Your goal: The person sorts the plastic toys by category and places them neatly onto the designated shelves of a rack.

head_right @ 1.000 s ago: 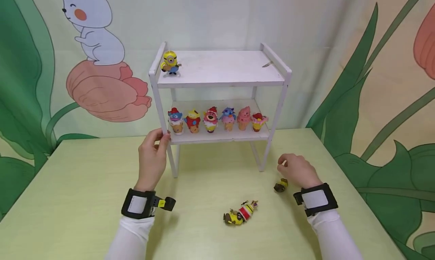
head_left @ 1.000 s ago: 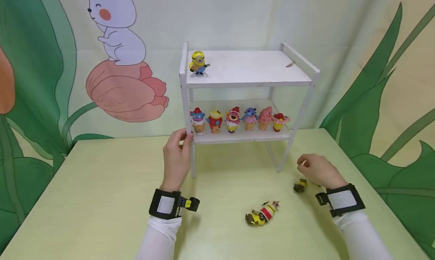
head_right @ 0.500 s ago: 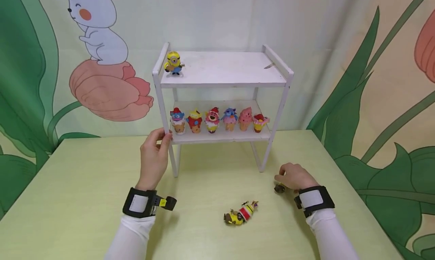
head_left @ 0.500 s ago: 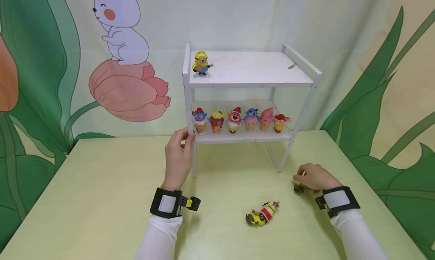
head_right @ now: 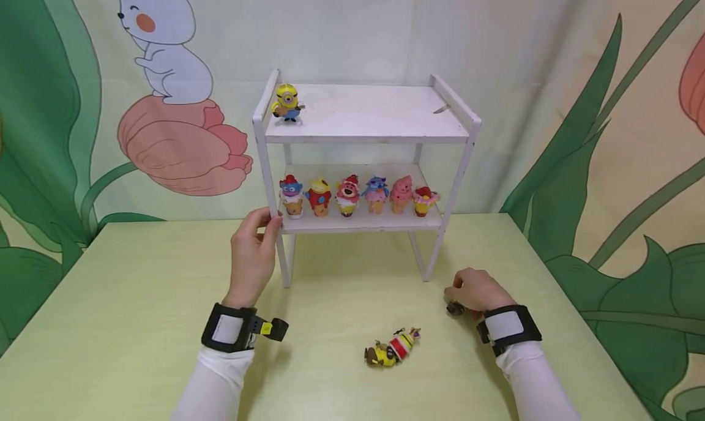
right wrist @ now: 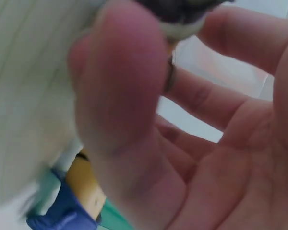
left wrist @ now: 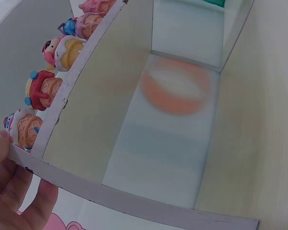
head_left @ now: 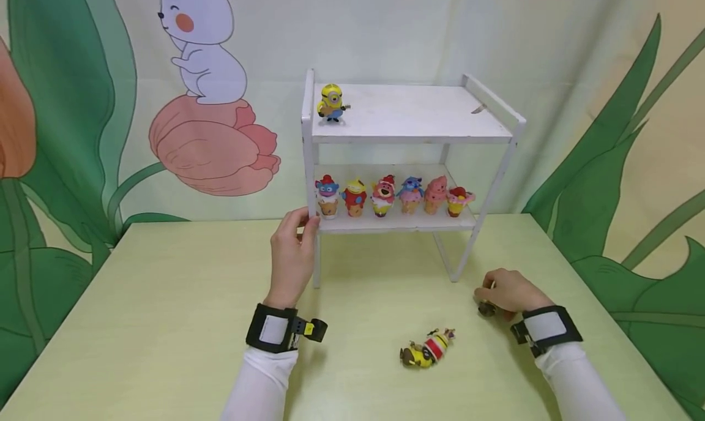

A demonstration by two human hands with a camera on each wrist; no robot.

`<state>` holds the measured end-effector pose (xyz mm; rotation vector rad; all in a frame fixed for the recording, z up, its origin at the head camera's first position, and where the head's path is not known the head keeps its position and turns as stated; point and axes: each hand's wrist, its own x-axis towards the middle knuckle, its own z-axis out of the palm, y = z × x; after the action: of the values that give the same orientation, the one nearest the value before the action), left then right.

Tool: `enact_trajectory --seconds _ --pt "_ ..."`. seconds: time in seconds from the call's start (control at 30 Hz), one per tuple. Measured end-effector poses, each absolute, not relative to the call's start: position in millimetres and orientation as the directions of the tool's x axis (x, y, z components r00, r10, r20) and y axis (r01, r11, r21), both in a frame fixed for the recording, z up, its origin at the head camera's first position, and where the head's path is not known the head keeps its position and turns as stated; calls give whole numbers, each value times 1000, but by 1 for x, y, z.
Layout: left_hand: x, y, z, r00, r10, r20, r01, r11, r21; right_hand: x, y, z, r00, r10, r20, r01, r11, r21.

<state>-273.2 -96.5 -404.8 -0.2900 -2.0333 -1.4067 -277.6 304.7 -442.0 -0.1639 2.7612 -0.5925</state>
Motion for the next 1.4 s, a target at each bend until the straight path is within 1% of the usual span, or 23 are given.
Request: enact_trajectory --seconds 0.27,0.5,0.73,1.13,1.4 --pt "-274 -96 -406 -771 -165 615 517 403 756 -277 303 -444 -946 -198 -259 -65 893 -445" --pt "-273 -97 -405 -764 -171 622 519 408 751 -278 300 -440 -948 -193 -253 -65 895 -442" --pt "-274 -97 -407 -756 -168 632 533 401 745 -277 302 -437 -959 -186 -215 -74 894 -441" --pt "-274 -97 -405 -761 -172 626 525 403 749 -279 301 -435 -964 -161 -210 -53 895 -443" --pt "-274 -98 -406 -762 -172 625 525 401 751 -278 300 -431 -963 -178 -203 -67 887 -456"
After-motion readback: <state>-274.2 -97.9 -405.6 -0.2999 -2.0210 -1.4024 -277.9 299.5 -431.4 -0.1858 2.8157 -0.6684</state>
